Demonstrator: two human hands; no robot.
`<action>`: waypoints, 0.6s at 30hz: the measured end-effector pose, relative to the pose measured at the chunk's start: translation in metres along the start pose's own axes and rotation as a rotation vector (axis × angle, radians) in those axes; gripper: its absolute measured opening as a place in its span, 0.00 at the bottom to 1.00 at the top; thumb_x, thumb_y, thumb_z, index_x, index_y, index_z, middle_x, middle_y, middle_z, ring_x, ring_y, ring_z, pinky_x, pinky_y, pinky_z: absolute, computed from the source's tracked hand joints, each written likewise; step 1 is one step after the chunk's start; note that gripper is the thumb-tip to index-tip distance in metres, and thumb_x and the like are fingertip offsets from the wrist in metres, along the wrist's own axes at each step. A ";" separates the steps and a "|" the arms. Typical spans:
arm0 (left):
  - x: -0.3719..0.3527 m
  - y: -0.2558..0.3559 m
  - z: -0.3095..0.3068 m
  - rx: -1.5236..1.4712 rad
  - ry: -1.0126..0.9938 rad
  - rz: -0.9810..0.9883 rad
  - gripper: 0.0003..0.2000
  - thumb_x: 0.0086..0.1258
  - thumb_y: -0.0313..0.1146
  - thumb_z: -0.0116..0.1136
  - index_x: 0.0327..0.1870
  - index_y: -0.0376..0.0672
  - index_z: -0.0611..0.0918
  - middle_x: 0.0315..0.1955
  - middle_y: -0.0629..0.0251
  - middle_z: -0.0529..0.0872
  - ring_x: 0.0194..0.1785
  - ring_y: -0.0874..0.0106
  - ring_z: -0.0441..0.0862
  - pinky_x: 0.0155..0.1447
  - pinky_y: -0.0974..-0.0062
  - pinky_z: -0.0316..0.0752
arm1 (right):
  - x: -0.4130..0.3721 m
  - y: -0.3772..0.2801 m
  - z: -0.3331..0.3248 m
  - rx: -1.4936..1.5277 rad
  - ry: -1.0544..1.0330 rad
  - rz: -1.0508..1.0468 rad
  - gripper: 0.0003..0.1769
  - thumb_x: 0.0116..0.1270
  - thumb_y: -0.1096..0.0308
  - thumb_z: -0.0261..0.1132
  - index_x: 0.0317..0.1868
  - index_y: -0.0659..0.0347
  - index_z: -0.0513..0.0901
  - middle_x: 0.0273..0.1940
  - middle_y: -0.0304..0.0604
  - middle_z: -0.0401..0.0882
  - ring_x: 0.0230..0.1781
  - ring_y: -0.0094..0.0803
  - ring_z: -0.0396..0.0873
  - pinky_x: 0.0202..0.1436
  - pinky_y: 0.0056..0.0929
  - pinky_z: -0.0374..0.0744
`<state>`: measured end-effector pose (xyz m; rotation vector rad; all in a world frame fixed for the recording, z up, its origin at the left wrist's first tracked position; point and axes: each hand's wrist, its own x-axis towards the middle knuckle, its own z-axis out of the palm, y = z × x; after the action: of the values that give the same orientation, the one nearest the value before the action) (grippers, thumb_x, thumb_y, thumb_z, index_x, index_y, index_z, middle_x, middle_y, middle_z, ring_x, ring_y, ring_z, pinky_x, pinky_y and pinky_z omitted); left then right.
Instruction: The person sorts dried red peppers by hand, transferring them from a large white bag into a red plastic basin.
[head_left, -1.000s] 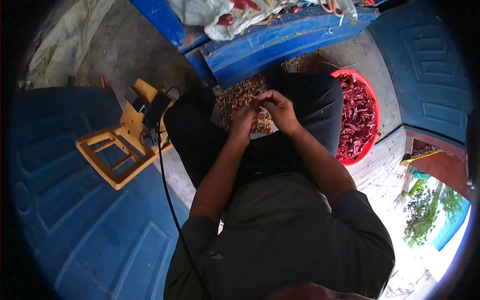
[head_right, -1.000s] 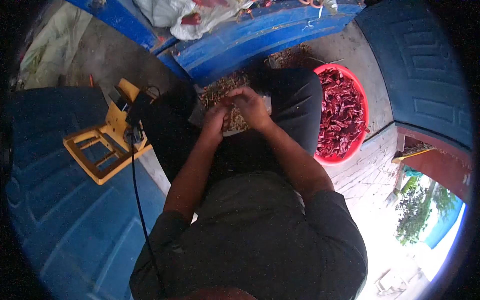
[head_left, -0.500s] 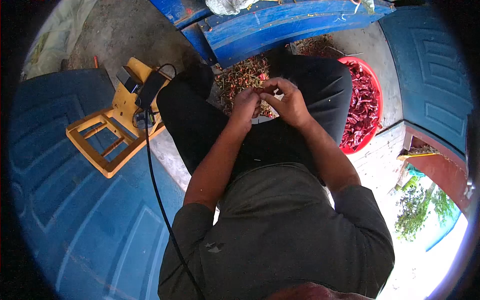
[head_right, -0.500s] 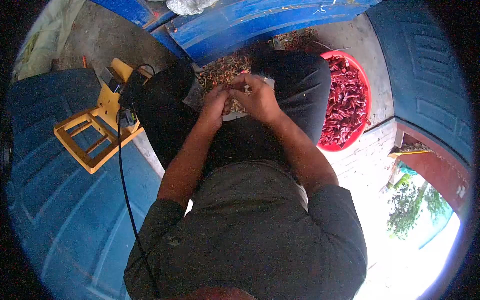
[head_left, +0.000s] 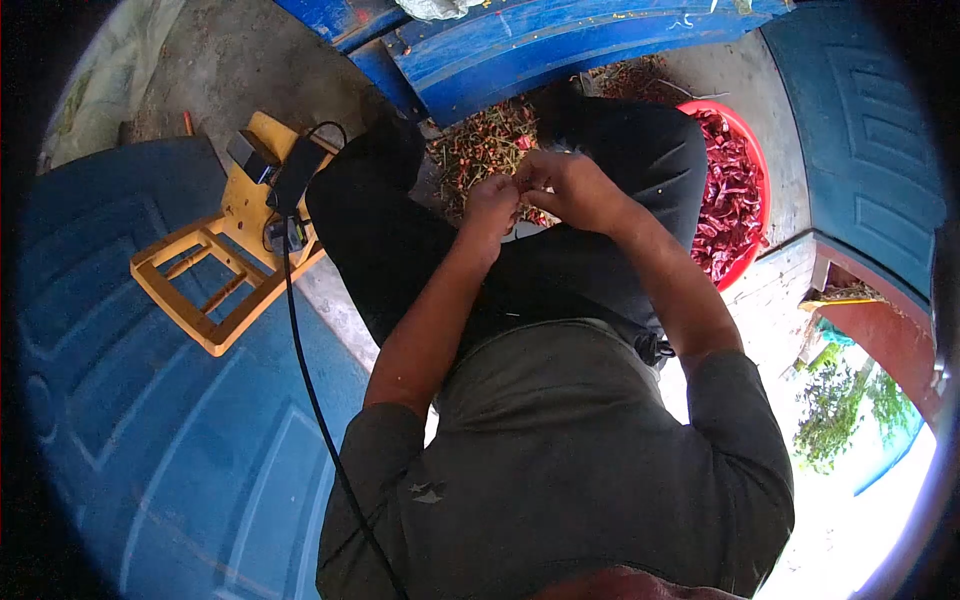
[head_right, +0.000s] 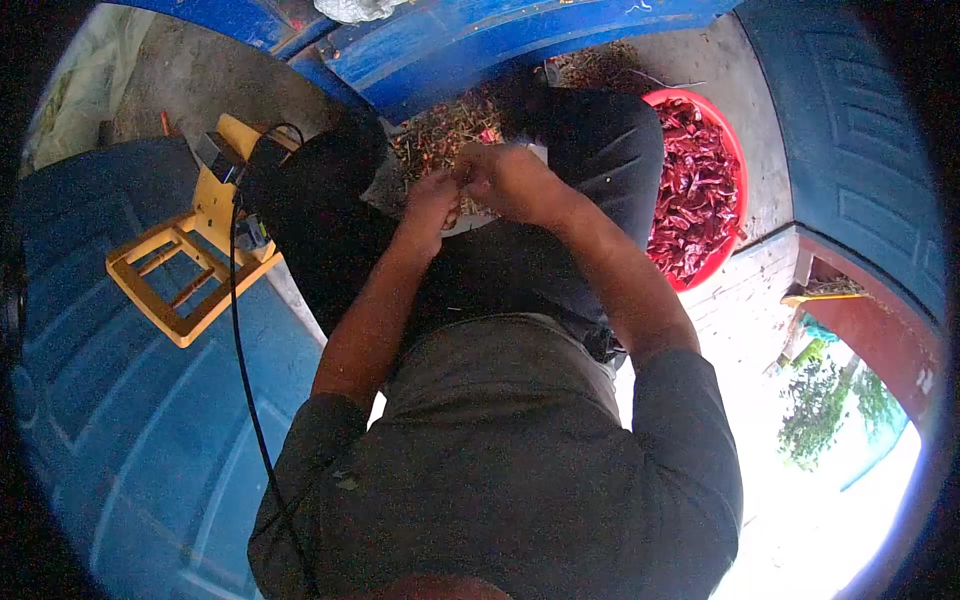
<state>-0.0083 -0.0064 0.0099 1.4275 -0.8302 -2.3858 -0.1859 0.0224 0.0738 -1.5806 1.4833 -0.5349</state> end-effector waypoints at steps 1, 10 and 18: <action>0.000 0.000 0.000 -0.014 0.015 -0.005 0.05 0.73 0.34 0.55 0.42 0.44 0.79 0.22 0.78 0.71 0.21 0.83 0.64 0.23 0.80 0.55 | 0.001 -0.001 0.000 0.001 -0.001 0.000 0.12 0.61 0.71 0.67 0.46 0.60 0.81 0.36 0.51 0.85 0.40 0.50 0.85 0.45 0.43 0.80; 0.001 0.001 0.001 -0.058 0.011 0.007 0.06 0.74 0.36 0.55 0.42 0.45 0.78 0.23 0.77 0.72 0.21 0.83 0.65 0.24 0.80 0.57 | -0.001 0.007 0.010 0.018 0.017 0.020 0.09 0.59 0.72 0.71 0.35 0.61 0.78 0.31 0.44 0.82 0.32 0.35 0.82 0.38 0.35 0.78; -0.001 0.015 0.000 -0.128 0.061 0.054 0.06 0.75 0.34 0.53 0.43 0.43 0.78 0.25 0.74 0.75 0.22 0.82 0.66 0.25 0.81 0.59 | 0.007 0.008 0.016 -0.177 0.044 0.145 0.13 0.59 0.67 0.73 0.39 0.60 0.79 0.34 0.50 0.83 0.35 0.48 0.83 0.39 0.43 0.78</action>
<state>-0.0095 -0.0179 0.0194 1.4024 -0.6797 -2.2993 -0.1766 0.0217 0.0569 -1.5884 1.7030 -0.3649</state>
